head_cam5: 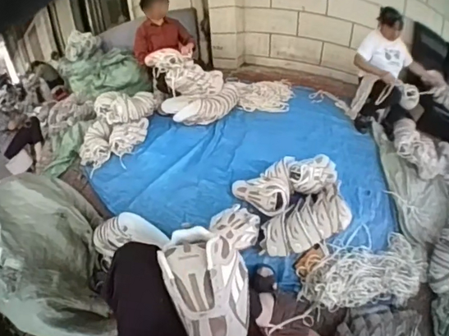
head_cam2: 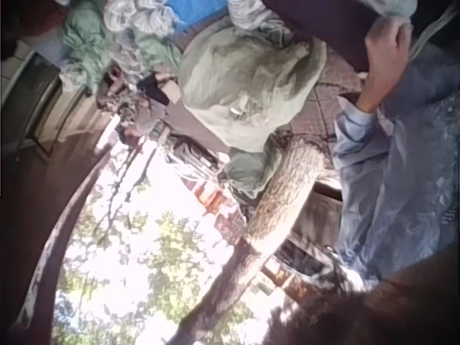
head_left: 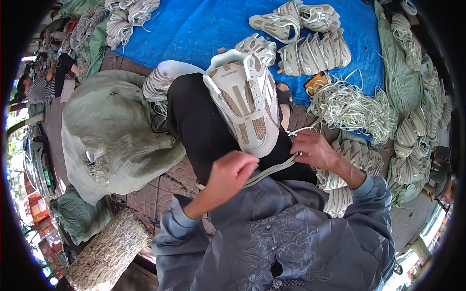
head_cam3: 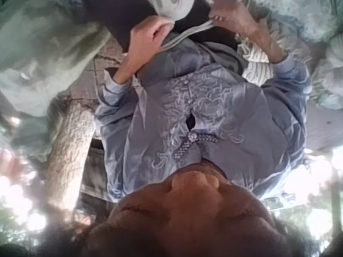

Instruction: The person sits on the ground and laces a white sneaker resting on their leg. They thread a long white lace through the eyelets, pulling it tight and adjusting the loops to secure the shoe.

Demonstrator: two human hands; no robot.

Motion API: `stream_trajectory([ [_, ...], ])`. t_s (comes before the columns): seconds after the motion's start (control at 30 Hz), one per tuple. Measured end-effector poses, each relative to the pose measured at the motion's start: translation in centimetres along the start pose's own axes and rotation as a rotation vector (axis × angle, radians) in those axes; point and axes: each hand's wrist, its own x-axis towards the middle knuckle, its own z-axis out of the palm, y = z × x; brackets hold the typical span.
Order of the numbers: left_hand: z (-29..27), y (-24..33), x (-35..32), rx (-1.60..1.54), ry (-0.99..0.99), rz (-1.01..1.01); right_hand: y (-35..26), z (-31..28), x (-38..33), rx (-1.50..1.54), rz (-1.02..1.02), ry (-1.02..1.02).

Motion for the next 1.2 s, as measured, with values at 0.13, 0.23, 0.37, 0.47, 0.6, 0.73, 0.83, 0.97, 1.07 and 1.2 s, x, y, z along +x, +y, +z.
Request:
stream_trajectory([
  [0.13,3.6,1.0,0.3,-0.005,0.042,0.091,-0.9,-0.6,0.8,-0.287,-0.177,-0.027],
  [0.23,5.0,2.4,2.2,0.025,0.006,0.121,-3.4,-4.3,2.7,-0.133,-0.254,0.169],
  [0.37,1.9,3.1,2.8,-0.316,-0.494,-0.237,-2.7,-12.6,2.5,-0.326,-0.077,0.496],
  [0.47,-3.6,2.5,1.6,-0.483,-0.542,-0.497,5.1,-18.9,-0.8,-0.425,0.233,0.551],
  [0.6,-9.1,0.1,-0.2,-0.457,-0.411,-0.658,16.8,-22.7,-9.4,-0.772,0.555,0.396],
  [0.73,-9.5,-1.2,0.3,-0.568,-0.405,-0.564,24.1,-19.9,-14.3,-1.014,0.938,0.197],
  [0.83,-7.2,-1.7,2.0,-1.026,-0.195,-0.619,25.0,-16.9,-12.3,-0.941,0.815,0.026],
  [0.97,-5.3,0.2,6.5,-1.119,-0.145,-0.554,4.6,-9.6,4.2,0.152,0.175,0.265],
  [1.07,-4.1,1.3,9.4,-0.746,-0.382,-0.522,-4.3,-7.8,10.0,0.264,-0.006,0.224],
  [1.2,-4.9,2.8,9.8,-0.566,-0.490,-0.467,-4.8,-6.0,13.5,0.836,0.211,-0.259],
])
